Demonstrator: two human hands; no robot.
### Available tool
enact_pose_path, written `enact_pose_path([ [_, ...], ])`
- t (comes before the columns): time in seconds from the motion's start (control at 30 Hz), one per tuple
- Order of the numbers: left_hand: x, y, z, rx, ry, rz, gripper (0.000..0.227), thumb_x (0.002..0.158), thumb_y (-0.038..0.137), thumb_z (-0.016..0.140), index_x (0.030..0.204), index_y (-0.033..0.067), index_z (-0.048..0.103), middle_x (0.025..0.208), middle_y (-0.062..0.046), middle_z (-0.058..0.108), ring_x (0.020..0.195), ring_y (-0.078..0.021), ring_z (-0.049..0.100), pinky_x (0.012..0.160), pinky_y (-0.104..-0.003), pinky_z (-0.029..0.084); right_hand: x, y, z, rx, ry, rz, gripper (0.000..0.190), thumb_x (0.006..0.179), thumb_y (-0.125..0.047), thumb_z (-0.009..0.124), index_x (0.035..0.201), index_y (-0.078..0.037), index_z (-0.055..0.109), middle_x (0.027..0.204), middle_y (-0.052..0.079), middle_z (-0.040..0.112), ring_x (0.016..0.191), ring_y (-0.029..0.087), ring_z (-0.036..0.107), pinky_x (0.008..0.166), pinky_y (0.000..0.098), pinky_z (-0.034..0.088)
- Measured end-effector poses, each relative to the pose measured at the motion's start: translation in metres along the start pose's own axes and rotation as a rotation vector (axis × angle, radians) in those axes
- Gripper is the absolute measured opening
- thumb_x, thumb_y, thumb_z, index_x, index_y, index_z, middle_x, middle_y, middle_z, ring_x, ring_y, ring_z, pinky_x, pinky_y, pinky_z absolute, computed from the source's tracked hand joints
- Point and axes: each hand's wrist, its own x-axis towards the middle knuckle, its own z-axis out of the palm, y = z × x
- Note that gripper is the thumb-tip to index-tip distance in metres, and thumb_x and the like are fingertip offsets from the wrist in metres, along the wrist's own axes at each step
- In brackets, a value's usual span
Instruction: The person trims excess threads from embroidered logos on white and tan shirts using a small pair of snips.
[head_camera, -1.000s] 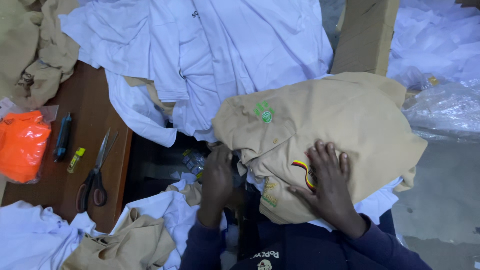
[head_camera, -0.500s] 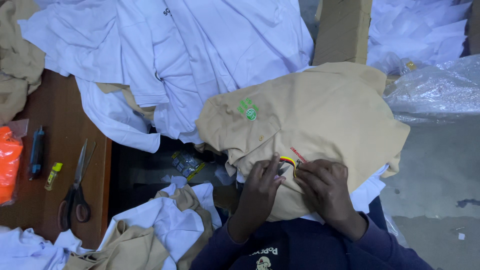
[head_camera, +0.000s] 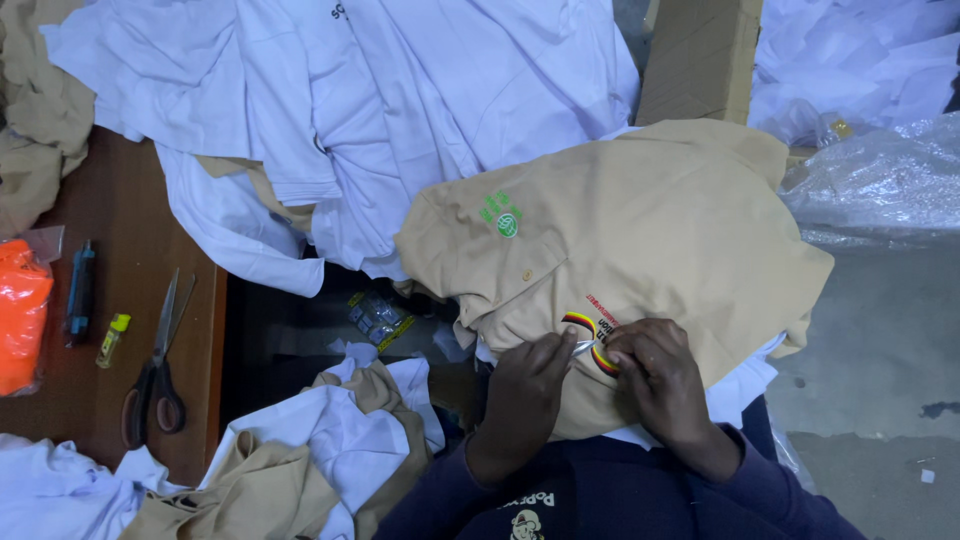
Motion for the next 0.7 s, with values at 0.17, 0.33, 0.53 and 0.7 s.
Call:
enact_pose_path([
  [0.17, 0.003, 0.006, -0.009, -0.150, 0.029, -0.084, 0.040, 0.103, 0.006, 0.060, 0.142, -0.0030, 0.060, 0.114, -0.016, 0.064, 0.094, -0.0308, 0.065, 0.079, -0.042, 0.052, -0.005, -0.013, -0.016, 0.097, 0.046, 0.072, 0.019, 0.104, -0.021, 0.058, 0.094, -0.010, 0.071, 0.104, 0.007, 0.076, 0.104, 0.026, 0.068, 0.100, 0.0395, 0.048],
  [0.33, -0.005, 0.017, -0.005, -0.398, -0.009, -0.157, 0.067, 0.098, 0.029, 0.075, 0.155, 0.0066, 0.047, 0.118, -0.018, 0.058, 0.102, -0.0323, 0.062, 0.086, -0.045, 0.053, -0.031, -0.021, -0.046, 0.432, 0.289, 0.233, 0.053, 0.114, -0.035, 0.041, 0.076, -0.003, 0.059, 0.088, 0.013, 0.066, 0.083, 0.023, 0.064, 0.073, 0.0325, 0.047],
  [0.53, 0.007, 0.038, 0.014, -0.008, -0.056, 0.320, 0.019, 0.101, 0.007, 0.063, 0.118, -0.0001, 0.063, 0.088, -0.010, 0.053, 0.074, -0.0269, 0.057, 0.058, -0.042, 0.044, -0.068, 0.001, -0.060, 0.723, 0.427, 0.493, 0.032, 0.116, -0.020, 0.053, 0.093, 0.000, 0.062, 0.088, 0.012, 0.061, 0.087, 0.021, 0.058, 0.084, 0.0317, 0.048],
  [0.7, -0.009, 0.024, 0.015, -0.518, 0.059, 0.280, 0.060, 0.071, -0.002, 0.058, 0.130, 0.0034, 0.063, 0.106, -0.012, 0.069, 0.090, -0.0341, 0.068, 0.075, -0.046, 0.054, -0.078, 0.003, -0.067, 0.919, 0.232, 0.631, 0.051, 0.109, -0.034, 0.050, 0.124, 0.012, 0.067, 0.122, 0.027, 0.077, 0.114, 0.037, 0.074, 0.093, 0.0468, 0.059],
])
